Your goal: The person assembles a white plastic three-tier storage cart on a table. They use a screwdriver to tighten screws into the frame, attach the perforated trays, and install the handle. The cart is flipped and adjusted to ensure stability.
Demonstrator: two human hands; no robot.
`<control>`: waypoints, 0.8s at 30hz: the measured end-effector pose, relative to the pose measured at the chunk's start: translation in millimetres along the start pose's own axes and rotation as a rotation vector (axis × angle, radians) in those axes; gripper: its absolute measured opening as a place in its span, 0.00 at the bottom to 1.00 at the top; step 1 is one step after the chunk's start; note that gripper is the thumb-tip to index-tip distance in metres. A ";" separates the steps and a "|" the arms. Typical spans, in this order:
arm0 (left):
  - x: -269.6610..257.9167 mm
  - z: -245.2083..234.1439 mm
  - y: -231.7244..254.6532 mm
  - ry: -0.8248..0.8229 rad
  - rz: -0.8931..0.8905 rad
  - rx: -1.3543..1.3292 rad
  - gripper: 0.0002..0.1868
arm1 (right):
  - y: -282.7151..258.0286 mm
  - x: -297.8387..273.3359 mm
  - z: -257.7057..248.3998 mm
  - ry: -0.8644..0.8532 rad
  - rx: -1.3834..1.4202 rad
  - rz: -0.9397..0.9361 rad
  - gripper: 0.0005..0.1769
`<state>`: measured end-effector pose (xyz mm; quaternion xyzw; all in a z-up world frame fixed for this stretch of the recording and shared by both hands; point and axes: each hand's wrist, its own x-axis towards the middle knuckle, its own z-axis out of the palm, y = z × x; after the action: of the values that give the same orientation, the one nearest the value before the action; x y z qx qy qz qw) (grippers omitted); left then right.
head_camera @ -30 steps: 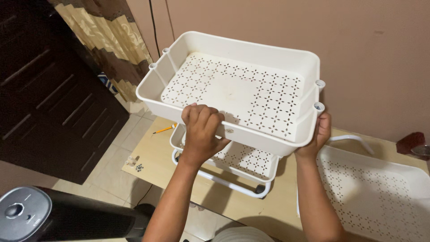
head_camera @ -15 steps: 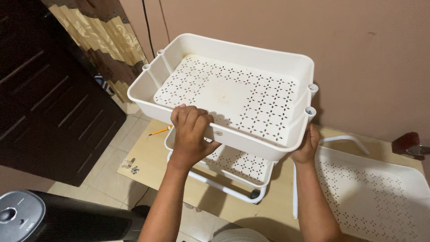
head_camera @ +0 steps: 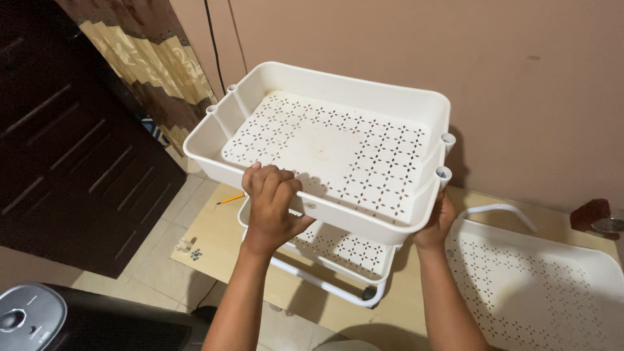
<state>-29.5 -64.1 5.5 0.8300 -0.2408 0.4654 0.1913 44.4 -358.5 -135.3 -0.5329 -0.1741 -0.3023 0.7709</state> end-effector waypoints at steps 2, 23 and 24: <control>-2.0 -2.2 0.5 -0.018 0.001 -0.002 0.30 | -8.2 -4.5 -1.9 -0.041 0.048 0.037 0.29; -10.9 -8.8 63.6 -0.146 0.033 0.092 0.38 | 16.2 -19.0 -55.8 -0.359 0.532 0.464 0.41; -12.8 -3.7 77.8 -0.153 0.068 0.109 0.38 | 15.9 -19.2 -53.9 -0.341 0.510 0.423 0.40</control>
<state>-82.7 -122.3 3.5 0.8636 -0.2570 0.4192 0.1110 37.4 -399.2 -178.1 -0.3906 -0.2560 0.0101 0.8842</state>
